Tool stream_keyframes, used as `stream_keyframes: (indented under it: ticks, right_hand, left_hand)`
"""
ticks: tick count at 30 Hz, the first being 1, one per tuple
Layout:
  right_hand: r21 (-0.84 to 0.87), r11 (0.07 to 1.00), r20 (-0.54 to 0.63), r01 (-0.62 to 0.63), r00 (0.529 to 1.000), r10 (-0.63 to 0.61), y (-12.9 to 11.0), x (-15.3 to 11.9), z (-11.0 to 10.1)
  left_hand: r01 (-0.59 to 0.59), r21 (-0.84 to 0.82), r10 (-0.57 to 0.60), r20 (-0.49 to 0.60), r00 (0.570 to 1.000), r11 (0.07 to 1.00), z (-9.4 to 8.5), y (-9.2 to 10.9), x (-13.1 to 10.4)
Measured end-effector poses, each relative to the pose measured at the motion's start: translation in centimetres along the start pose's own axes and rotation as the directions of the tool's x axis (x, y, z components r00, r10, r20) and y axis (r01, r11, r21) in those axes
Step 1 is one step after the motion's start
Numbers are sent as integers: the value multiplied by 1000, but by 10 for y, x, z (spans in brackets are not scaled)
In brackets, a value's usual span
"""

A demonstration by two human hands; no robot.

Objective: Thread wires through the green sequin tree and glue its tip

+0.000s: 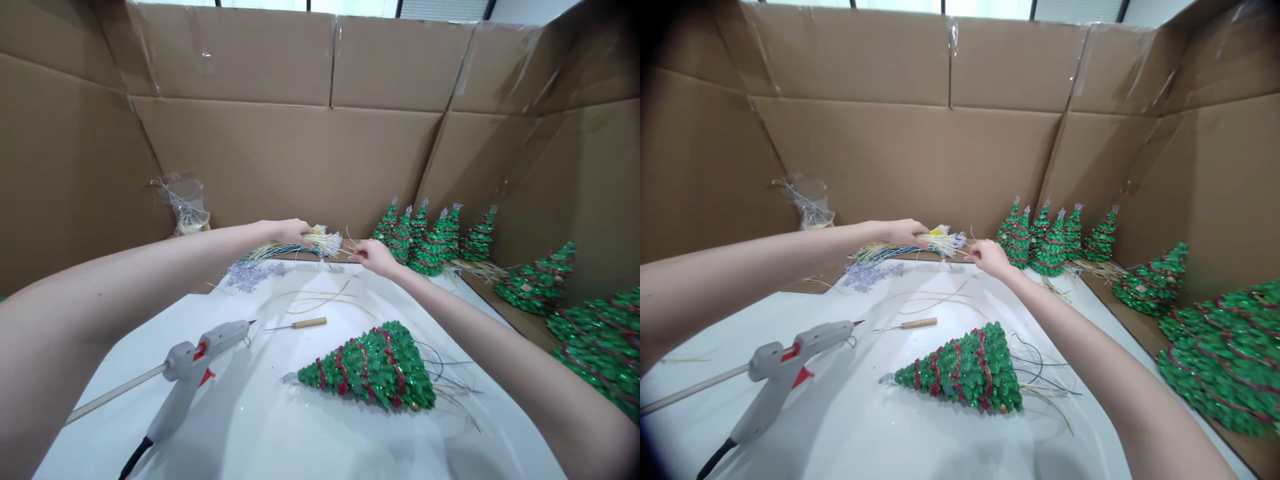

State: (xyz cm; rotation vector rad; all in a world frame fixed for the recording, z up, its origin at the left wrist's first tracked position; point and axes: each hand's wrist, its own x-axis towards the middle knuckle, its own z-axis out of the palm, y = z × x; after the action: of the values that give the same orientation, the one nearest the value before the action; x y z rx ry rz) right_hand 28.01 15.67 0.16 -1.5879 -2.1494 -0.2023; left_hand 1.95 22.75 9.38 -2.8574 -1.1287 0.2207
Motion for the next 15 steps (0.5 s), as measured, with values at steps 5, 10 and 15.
stream_keyframes:
  ticks: [5, 10, 15]
  right_hand:
    - [-55, 992, 5, -110, 994, 111, 46, -21, -18]
    - [-55, 982, 12, -178, 984, 179, 73, -38, -23]
    - [-43, 977, 11, -207, 978, 208, 84, -46, -22]
  left_hand:
    - [84, 53, -85, 23, 996, 995, 1, -34, -12]
    - [183, 103, -187, 34, 982, 978, -3, -65, -16]
    - [257, 141, -264, 40, 964, 956, -9, -80, -18]
